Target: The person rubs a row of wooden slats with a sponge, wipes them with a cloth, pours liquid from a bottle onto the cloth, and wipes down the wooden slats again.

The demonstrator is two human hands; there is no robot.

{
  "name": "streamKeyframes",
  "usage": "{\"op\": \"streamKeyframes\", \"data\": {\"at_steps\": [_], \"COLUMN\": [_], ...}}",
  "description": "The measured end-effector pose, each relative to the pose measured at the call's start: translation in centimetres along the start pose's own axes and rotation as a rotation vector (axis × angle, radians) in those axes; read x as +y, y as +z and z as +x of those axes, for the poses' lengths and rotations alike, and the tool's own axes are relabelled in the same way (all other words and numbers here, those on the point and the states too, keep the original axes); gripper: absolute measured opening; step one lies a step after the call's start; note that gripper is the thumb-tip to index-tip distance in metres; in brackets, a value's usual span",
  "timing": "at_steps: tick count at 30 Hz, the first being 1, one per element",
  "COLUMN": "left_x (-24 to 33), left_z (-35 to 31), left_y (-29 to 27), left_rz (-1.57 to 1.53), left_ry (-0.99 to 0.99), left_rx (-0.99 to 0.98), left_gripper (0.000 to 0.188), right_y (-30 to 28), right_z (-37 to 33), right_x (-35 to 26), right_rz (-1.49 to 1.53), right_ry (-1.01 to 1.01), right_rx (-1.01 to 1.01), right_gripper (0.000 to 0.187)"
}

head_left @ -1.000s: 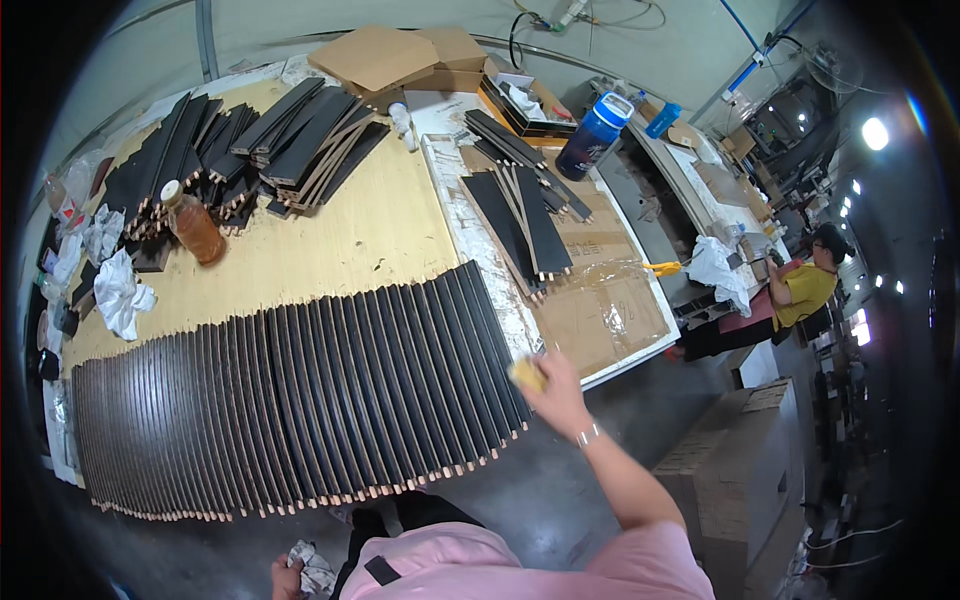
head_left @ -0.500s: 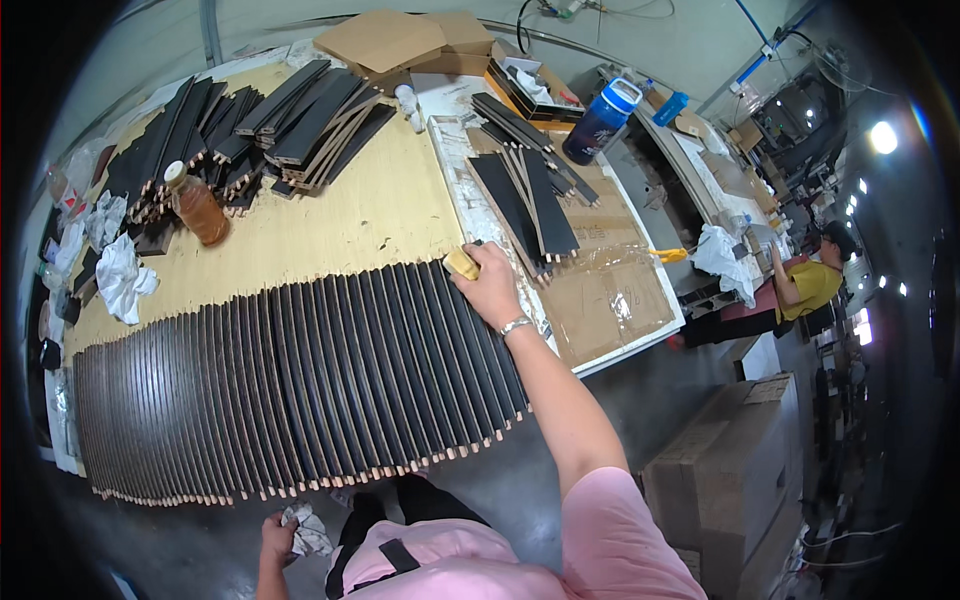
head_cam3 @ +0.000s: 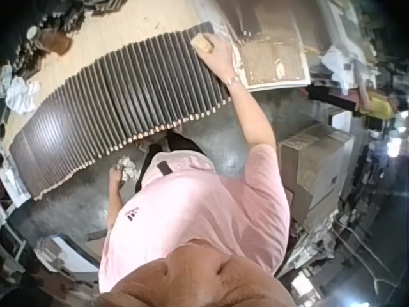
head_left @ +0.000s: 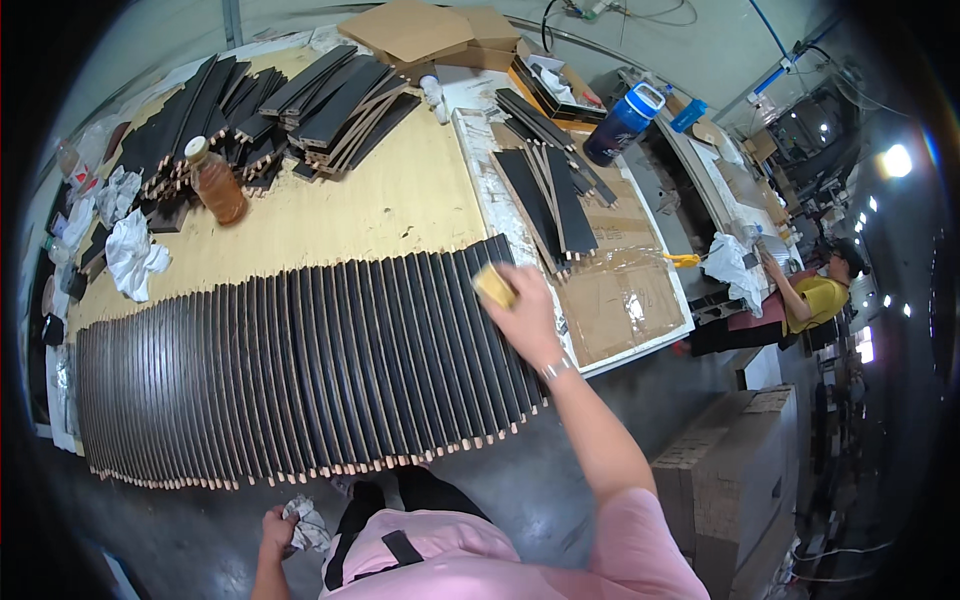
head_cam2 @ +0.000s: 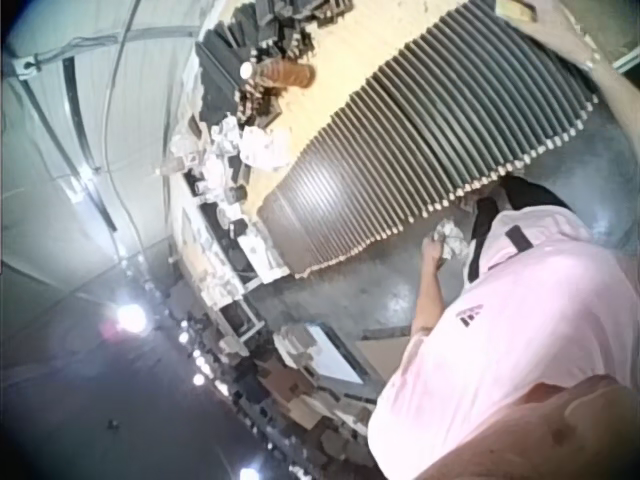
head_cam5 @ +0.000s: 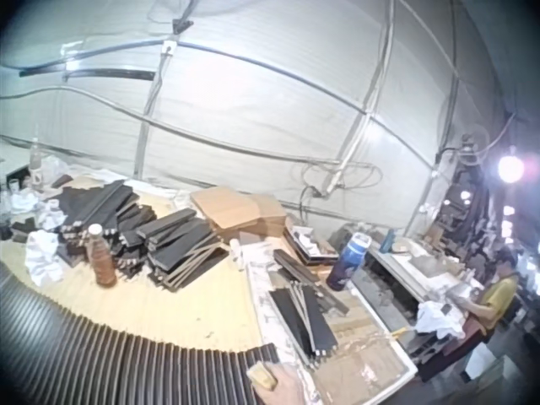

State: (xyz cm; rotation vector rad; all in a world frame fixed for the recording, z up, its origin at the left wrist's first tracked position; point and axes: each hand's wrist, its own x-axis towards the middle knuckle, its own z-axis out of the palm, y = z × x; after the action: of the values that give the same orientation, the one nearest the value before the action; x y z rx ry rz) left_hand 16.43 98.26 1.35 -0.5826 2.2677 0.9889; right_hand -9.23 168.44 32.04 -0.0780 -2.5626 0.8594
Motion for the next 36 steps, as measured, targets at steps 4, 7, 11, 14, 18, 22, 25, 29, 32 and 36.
{"op": "streamKeyframes", "data": {"at_steps": [4, 7, 11, 14, 18, 22, 25, 29, 32, 36], "left_x": [1.4, 0.9, 1.6, -0.4, 0.8, -1.5, -3.7, -5.1, -6.5, -6.1], "left_z": [1.4, 0.3, -0.7, -1.0, -0.2, -0.2, -1.7, -2.7, -3.3, -2.6], "left_y": [-0.9, -1.8, -0.7, -1.6, -2.0, -3.4, -3.8, -4.3, -4.6, -4.5], "left_rz": [0.006, 0.022, 0.007, 0.021, 0.075, -0.035, -0.094, 0.027, 0.018, 0.023], "left_ry": [0.033, 0.027, 0.018, -0.013, 0.007, -0.005, -0.027, -0.007, -0.058, -0.058], "left_rx": [-0.036, -0.030, -0.064, -0.062, -0.061, -0.084, -0.056, -0.065, -0.050, -0.067], "left_gripper": [0.033, 0.033, 0.033, 0.032, 0.032, 0.036, 0.038, 0.039, 0.039, 0.035], "right_y": [4.4, 2.3, -5.7, -4.4, 3.2, 8.7, 8.0, 0.2, -5.1, -4.0], "right_z": [3.6, -3.3, -15.2, -11.1, 0.6, 5.2, -0.3, -14.8, -22.8, -19.7], "right_x": [1.8, 1.1, -2.1, -3.7, -3.7, -4.0, -4.3, -6.5, -10.0, -9.7], "right_rz": [-0.109, -0.077, -0.052, -0.021, -0.032, -0.142, -0.135, -0.109, -0.040, -0.101], "right_ry": [-0.022, -0.001, 0.105, -0.010, -0.077, 0.039, -0.020, -0.111, -0.082, 0.001], "right_rx": [-0.036, -0.187, -0.396, -0.225, -0.027, -0.118, -0.182, -0.267, -0.401, -0.220], "right_gripper": [0.051, 0.049, 0.048, 0.046, 0.050, 0.051, 0.050, 0.051, 0.053, 0.052]}}
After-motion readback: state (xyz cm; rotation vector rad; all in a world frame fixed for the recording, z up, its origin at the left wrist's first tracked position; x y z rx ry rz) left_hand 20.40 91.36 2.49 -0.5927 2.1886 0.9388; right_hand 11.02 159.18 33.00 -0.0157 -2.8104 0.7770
